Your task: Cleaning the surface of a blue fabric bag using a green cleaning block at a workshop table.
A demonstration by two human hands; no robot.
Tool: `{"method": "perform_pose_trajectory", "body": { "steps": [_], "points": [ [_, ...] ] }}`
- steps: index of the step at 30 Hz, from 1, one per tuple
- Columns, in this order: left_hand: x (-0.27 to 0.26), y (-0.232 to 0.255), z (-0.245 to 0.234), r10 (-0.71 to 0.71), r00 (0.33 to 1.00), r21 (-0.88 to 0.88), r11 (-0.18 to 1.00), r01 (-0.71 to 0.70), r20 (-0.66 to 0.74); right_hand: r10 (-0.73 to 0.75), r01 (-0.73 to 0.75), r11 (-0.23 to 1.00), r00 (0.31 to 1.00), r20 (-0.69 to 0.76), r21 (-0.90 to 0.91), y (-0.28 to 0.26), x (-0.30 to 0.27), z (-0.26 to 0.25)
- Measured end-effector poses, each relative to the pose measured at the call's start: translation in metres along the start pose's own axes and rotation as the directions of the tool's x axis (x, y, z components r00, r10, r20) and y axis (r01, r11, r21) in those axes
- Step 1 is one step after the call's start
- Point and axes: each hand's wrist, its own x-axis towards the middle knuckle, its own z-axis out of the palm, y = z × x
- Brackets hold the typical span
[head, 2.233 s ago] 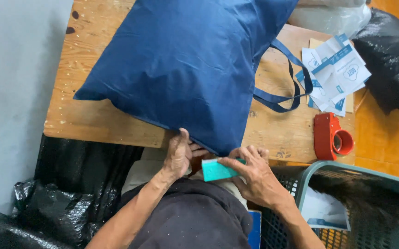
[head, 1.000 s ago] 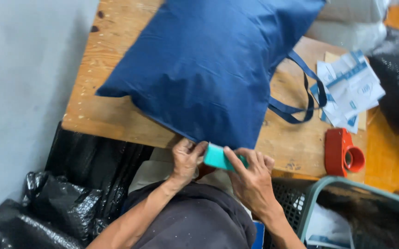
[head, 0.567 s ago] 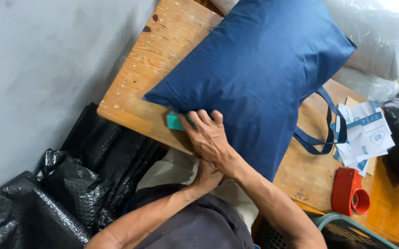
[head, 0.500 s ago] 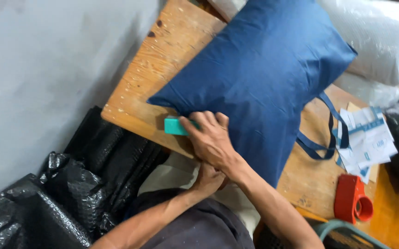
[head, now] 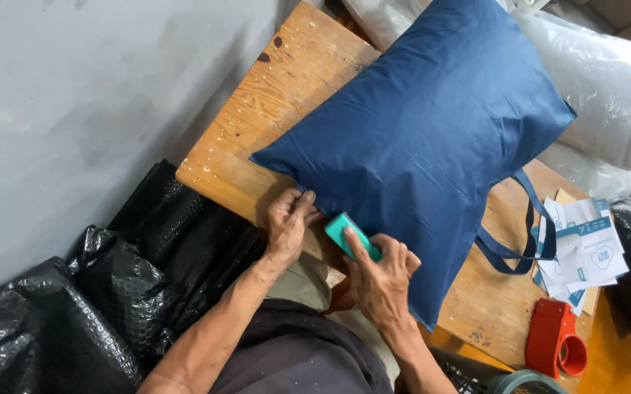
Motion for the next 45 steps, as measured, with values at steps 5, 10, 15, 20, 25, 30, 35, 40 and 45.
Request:
{"method": "perform_pose_trajectory", "body": {
  "steps": [5,10,15,20,25,30,35,40,45],
  "points": [
    [-0.001,0.0,-0.011,-0.029,0.998,-0.125,0.992,0.036,0.056,-0.061,0.057,0.996,0.996,-0.072,-0.063,-0.005,0.023,0.036],
    [-0.012,0.025,0.0,-0.059,0.995,-0.194,0.978,0.074,0.086,-0.115,0.115,0.993,0.992,-0.054,-0.002,-0.012,0.045,0.046],
    [-0.019,0.029,0.012,-0.089,0.99,-0.167,0.98,0.107,0.108,-0.094,0.094,0.995,0.996,0.001,0.016,-0.003,0.051,0.023],
    [-0.047,0.031,0.029,0.068,0.991,-0.106,0.993,-0.056,0.118,-0.259,0.263,0.965,0.959,0.112,-0.018,0.003,0.085,0.0],
    [-0.052,0.019,0.039,0.047,0.997,-0.227,0.973,-0.03,0.066,-0.417,0.426,0.905,0.883,0.216,0.01,0.0,0.129,0.031],
    [-0.041,-0.016,0.023,0.09,0.996,-0.124,0.988,-0.087,0.02,-0.554,0.569,0.821,0.813,0.177,-0.042,-0.011,0.153,0.101],
    [-0.043,-0.002,0.027,0.171,0.985,-0.008,0.985,-0.171,0.003,-0.554,0.556,0.831,0.828,0.083,0.006,-0.029,0.189,0.15],
    [-0.04,-0.014,0.024,0.212,0.976,0.04,0.976,-0.215,0.055,-0.442,0.439,0.896,0.896,0.041,0.059,-0.043,0.214,0.107],
    [-0.048,0.003,0.028,0.194,0.975,0.062,0.978,-0.201,0.104,-0.531,0.561,0.827,0.765,0.366,0.028,-0.029,0.179,0.05]
  ]
}}
